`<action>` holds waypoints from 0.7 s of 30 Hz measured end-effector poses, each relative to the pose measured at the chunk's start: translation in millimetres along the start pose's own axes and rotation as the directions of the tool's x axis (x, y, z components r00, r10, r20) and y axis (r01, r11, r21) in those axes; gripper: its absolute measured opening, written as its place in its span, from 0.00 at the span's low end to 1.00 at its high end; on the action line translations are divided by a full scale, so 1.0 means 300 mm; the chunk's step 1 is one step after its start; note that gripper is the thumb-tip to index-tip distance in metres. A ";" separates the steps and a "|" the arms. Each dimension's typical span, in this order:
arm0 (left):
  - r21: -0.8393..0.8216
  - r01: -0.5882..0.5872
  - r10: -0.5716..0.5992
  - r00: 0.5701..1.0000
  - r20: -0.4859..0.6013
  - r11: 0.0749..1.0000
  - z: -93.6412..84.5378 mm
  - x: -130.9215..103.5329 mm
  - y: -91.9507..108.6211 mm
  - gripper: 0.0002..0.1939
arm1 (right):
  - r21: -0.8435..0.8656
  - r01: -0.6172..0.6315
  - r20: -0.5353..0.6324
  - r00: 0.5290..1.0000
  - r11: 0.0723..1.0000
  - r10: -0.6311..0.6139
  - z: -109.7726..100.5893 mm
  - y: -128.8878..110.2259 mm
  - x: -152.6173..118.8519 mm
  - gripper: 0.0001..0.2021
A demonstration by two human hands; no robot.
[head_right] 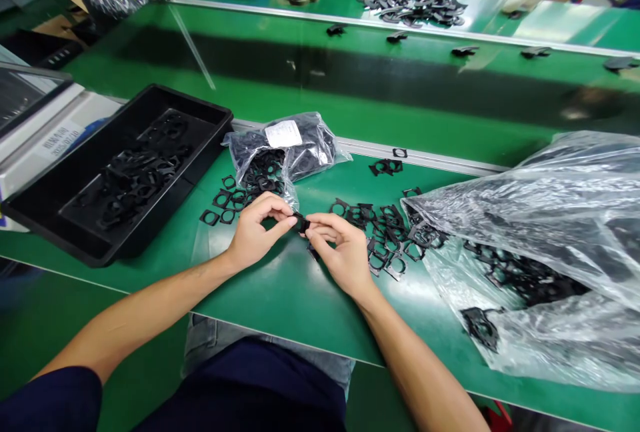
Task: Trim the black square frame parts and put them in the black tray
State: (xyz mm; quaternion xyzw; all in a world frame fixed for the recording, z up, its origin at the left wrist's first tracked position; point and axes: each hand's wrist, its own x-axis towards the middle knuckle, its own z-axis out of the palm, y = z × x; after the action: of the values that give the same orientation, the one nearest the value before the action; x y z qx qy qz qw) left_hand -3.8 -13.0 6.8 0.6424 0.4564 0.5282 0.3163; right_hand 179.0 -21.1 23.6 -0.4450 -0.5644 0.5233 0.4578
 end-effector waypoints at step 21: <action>-0.092 -0.051 0.052 0.999 0.013 0.995 0.008 -0.012 0.007 0.04 | -0.391 0.256 -0.056 0.952 0.884 -0.300 0.000 -0.018 -0.009 0.04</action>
State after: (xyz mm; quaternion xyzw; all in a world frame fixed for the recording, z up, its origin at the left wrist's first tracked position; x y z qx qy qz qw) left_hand -1.0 -16.9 6.7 0.6428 0.4127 0.5516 0.3351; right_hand 179.2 -24.0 28.9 -0.4687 -0.6855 0.3069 0.4650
